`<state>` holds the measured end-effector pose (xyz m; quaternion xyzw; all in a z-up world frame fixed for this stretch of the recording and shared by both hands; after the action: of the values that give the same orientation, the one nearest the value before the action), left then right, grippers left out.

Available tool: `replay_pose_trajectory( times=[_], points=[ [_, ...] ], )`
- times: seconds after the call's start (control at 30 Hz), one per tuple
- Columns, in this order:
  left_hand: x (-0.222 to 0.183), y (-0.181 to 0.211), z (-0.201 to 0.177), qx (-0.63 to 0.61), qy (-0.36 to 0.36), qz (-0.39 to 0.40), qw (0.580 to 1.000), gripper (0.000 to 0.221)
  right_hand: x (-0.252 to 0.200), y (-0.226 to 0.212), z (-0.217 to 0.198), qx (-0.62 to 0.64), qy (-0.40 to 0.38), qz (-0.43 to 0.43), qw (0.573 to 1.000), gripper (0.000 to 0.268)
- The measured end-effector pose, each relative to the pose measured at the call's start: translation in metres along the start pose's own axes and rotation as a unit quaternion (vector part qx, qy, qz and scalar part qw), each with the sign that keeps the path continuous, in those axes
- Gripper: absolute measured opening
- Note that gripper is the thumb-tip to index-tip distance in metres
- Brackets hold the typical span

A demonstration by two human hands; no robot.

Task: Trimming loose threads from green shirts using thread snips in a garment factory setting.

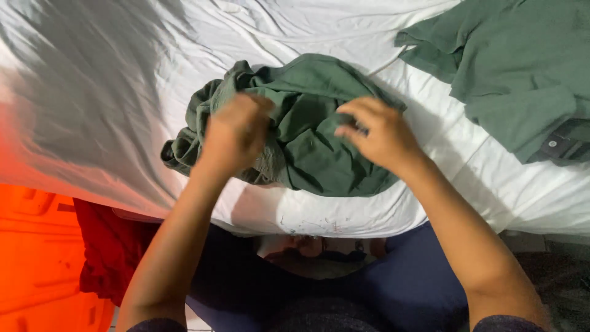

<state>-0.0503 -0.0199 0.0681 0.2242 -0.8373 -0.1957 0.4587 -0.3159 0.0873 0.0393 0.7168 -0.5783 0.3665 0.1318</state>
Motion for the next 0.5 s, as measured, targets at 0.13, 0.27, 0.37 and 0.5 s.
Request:
replay_pose_trajectory(
  times=[0.13,0.27,0.37,0.5],
  points=[
    [-0.038,-0.012,0.027,0.107,-0.178,-0.029,0.978,0.021,-0.026,-0.009,0.008,0.041,-0.297,0.083,0.95,0.015],
    [-0.03,-0.008,0.012,0.234,-0.22,-0.173,0.931,0.062,-0.017,-0.023,-0.018,0.043,-0.442,0.185,0.877,0.039],
    [-0.033,-0.04,0.038,0.261,-0.27,-0.215,0.902,0.051,-0.022,-0.014,0.011,0.035,-0.259,0.101,0.96,0.029],
    [-0.025,-0.074,0.057,0.253,-0.211,-0.199,0.923,0.018,-0.031,-0.025,0.048,0.065,-0.258,0.054,0.962,0.047]
  ],
)
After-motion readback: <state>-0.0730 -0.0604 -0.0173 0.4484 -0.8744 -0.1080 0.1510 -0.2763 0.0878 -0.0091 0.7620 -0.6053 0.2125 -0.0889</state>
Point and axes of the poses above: each hand's wrist, its own x-axis towards the middle knuckle, its own z-axis out of the palm, y = z × x, the point moved 3 cm from there along x, towards the middle knuckle, and after that the axes turned 14 degrees about -x, right-handed, at the moved point
